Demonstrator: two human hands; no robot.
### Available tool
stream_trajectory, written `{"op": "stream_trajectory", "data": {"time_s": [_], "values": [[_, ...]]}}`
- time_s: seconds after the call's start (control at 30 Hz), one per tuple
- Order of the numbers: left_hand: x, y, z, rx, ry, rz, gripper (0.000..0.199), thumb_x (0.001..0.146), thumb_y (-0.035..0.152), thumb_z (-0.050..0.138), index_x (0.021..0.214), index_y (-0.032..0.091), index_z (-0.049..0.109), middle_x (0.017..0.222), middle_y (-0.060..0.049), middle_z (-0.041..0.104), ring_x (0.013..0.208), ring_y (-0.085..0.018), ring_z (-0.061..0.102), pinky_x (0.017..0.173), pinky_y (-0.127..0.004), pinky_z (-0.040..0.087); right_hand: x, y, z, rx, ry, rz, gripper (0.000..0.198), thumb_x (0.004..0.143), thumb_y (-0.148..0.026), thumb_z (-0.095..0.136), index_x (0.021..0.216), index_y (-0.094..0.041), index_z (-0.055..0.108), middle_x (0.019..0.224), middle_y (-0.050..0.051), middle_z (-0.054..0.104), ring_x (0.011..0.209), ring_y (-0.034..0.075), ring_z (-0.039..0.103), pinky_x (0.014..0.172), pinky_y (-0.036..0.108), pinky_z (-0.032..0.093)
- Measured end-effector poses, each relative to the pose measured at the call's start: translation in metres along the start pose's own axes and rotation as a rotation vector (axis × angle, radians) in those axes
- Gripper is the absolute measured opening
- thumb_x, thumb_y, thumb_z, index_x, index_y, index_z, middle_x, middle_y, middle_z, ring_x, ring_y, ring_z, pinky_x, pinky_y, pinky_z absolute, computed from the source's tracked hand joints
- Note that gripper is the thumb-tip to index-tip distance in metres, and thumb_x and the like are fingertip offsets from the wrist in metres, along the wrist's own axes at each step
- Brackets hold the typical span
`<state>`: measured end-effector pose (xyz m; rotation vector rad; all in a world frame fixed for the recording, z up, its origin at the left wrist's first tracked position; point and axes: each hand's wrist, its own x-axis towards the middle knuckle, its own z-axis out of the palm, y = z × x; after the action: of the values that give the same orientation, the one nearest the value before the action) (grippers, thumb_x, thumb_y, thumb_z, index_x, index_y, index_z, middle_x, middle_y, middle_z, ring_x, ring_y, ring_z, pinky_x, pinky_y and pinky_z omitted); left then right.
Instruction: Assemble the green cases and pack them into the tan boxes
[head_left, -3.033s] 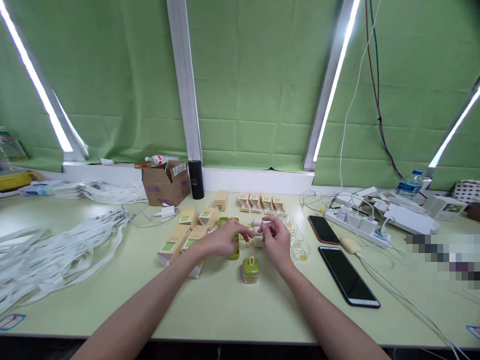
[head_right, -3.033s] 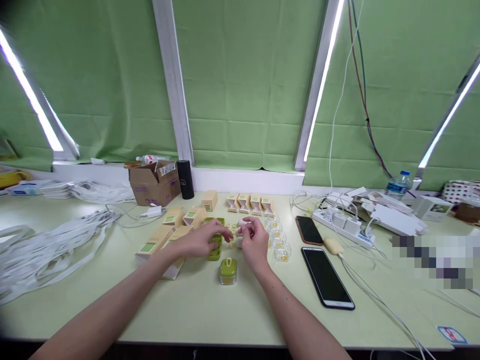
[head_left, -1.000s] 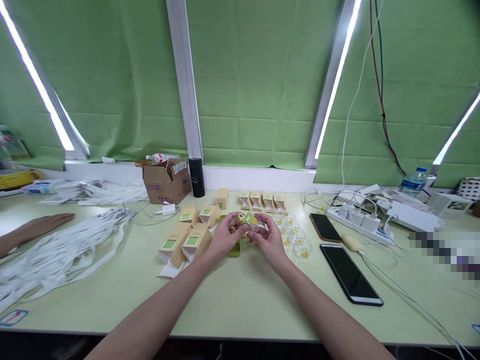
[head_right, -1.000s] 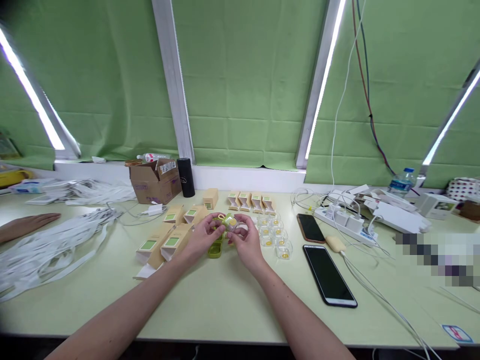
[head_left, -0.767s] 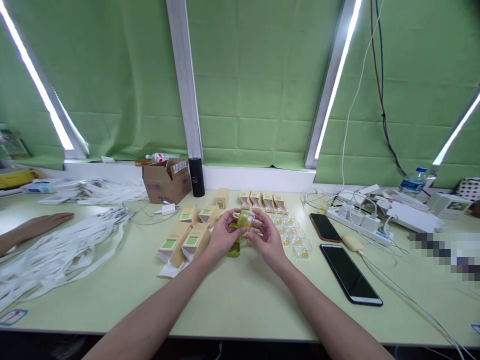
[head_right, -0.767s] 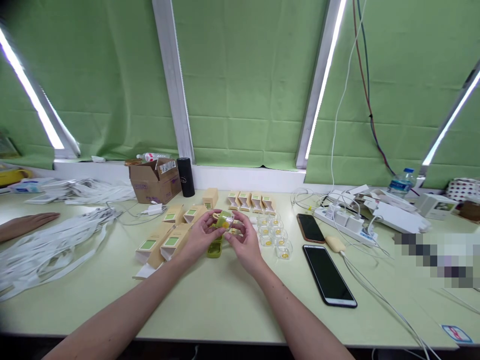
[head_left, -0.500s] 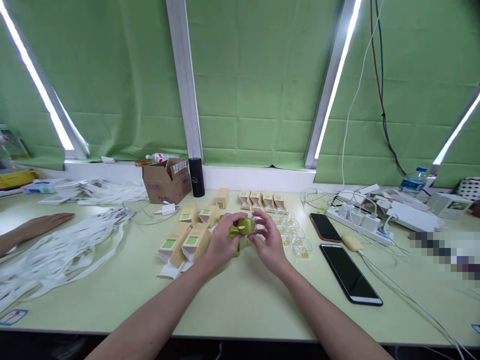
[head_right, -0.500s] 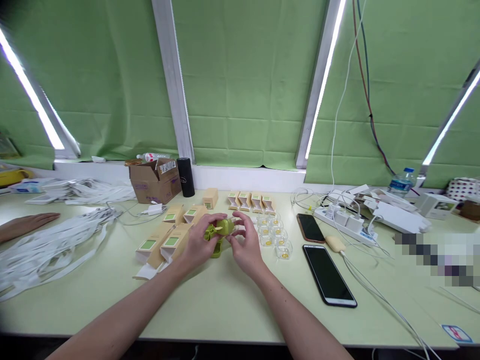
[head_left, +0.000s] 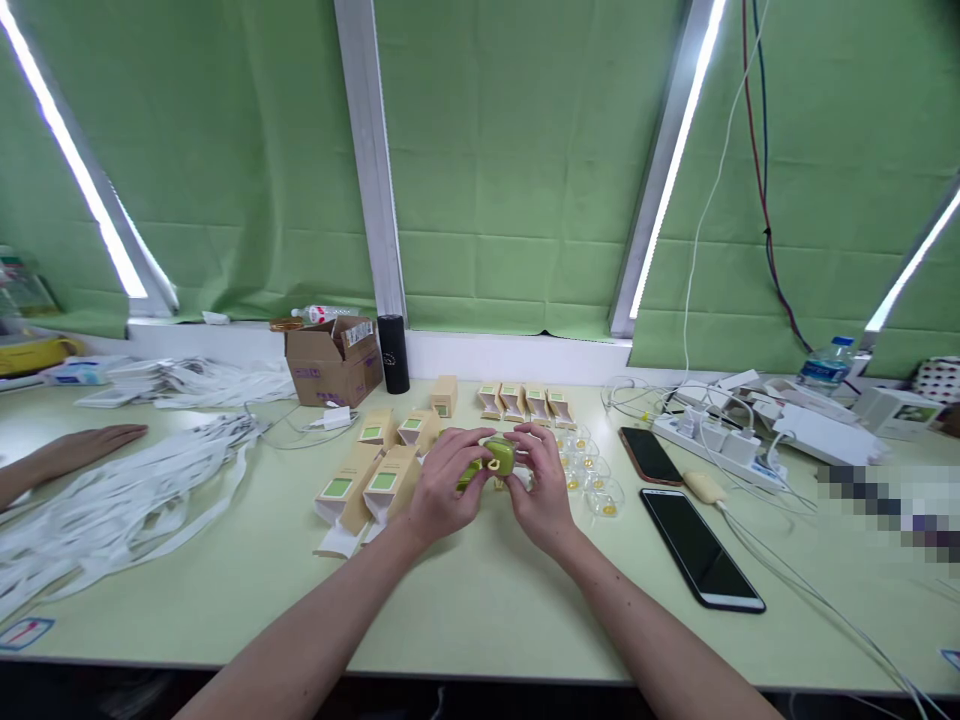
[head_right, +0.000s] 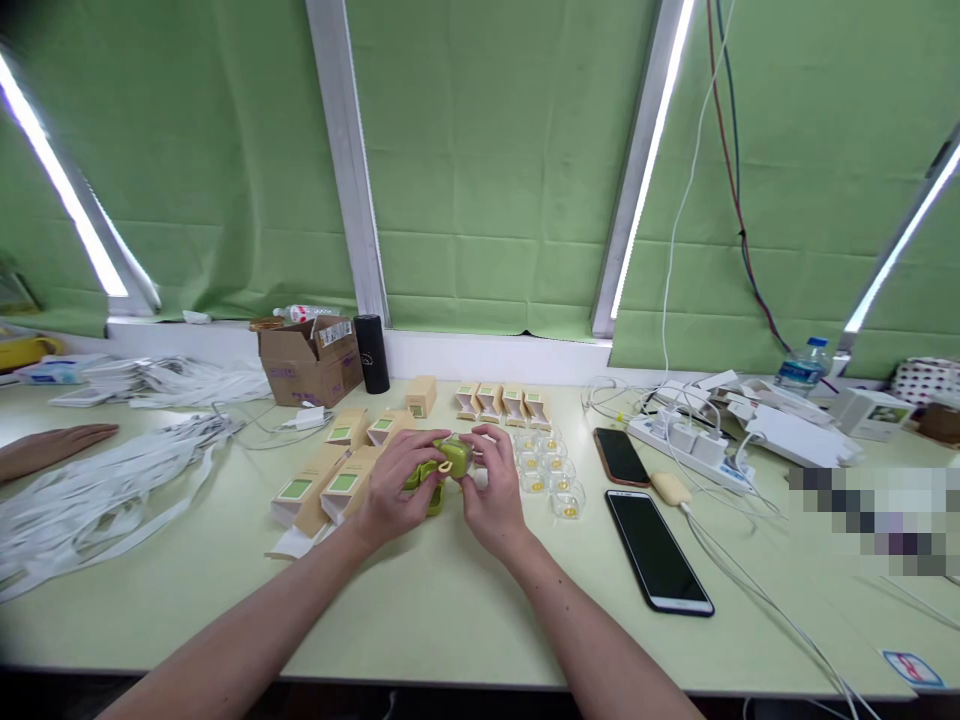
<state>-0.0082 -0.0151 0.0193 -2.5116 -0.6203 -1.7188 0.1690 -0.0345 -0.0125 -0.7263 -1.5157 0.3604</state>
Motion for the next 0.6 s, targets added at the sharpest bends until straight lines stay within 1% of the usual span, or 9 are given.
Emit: {"op": "stream_trajectory", "data": {"time_s": [0.07,0.17,0.33,0.47,0.6], "values": [[0.0009,-0.0004,0.0004,0.0,-0.003,-0.05,0.01,0.094,0.017,0.064,0.094,0.024,0.071,0.12,-0.014,0.079,0.107,-0.028,0.073,0.093,-0.048,0.055,-0.0006,0.0006,-0.0005,-0.035,-0.008,-0.015,0.047,0.091,-0.013,0.063,0.135,-0.031,0.062,0.14,0.012,0.05,0.132,0.03,0.057,0.1,0.048,0.064],[0.0015,-0.0009,0.0007,-0.007,-0.01,-0.104,0.012,0.095,0.022,0.064,0.088,0.025,0.073,0.116,-0.013,0.08,0.103,-0.028,0.074,0.092,-0.048,0.056,-0.0014,0.0011,-0.0014,-0.086,-0.023,-0.036,0.049,0.092,-0.015,0.063,0.138,-0.031,0.06,0.14,0.013,0.052,0.131,0.03,0.058,0.1,0.048,0.064],[0.0015,-0.0001,0.0019,0.023,0.042,-0.087,0.014,0.096,0.022,0.063,0.088,0.026,0.074,0.111,-0.012,0.081,0.1,-0.027,0.074,0.089,-0.046,0.057,-0.0006,0.0,-0.0015,-0.098,-0.027,-0.047,0.047,0.092,-0.016,0.064,0.136,-0.032,0.059,0.138,0.012,0.058,0.122,0.028,0.063,0.092,0.046,0.065],[0.0011,-0.0022,0.0046,0.027,0.049,-0.128,0.015,0.097,0.022,0.06,0.087,0.026,0.07,0.106,-0.012,0.082,0.099,-0.027,0.075,0.088,-0.046,0.057,0.0,0.001,-0.0007,-0.104,-0.037,-0.008,0.043,0.092,-0.019,0.067,0.132,-0.031,0.061,0.132,0.011,0.061,0.111,0.026,0.066,0.09,0.045,0.064],[0.0,-0.0039,0.0071,-0.017,0.07,-0.156,0.011,0.097,0.021,0.06,0.089,0.025,0.067,0.108,-0.012,0.081,0.101,-0.027,0.074,0.09,-0.045,0.056,0.0,0.0032,-0.0005,-0.11,-0.036,0.021,0.042,0.091,-0.021,0.069,0.131,-0.03,0.062,0.131,0.01,0.061,0.108,0.025,0.067,0.089,0.043,0.064]]}}
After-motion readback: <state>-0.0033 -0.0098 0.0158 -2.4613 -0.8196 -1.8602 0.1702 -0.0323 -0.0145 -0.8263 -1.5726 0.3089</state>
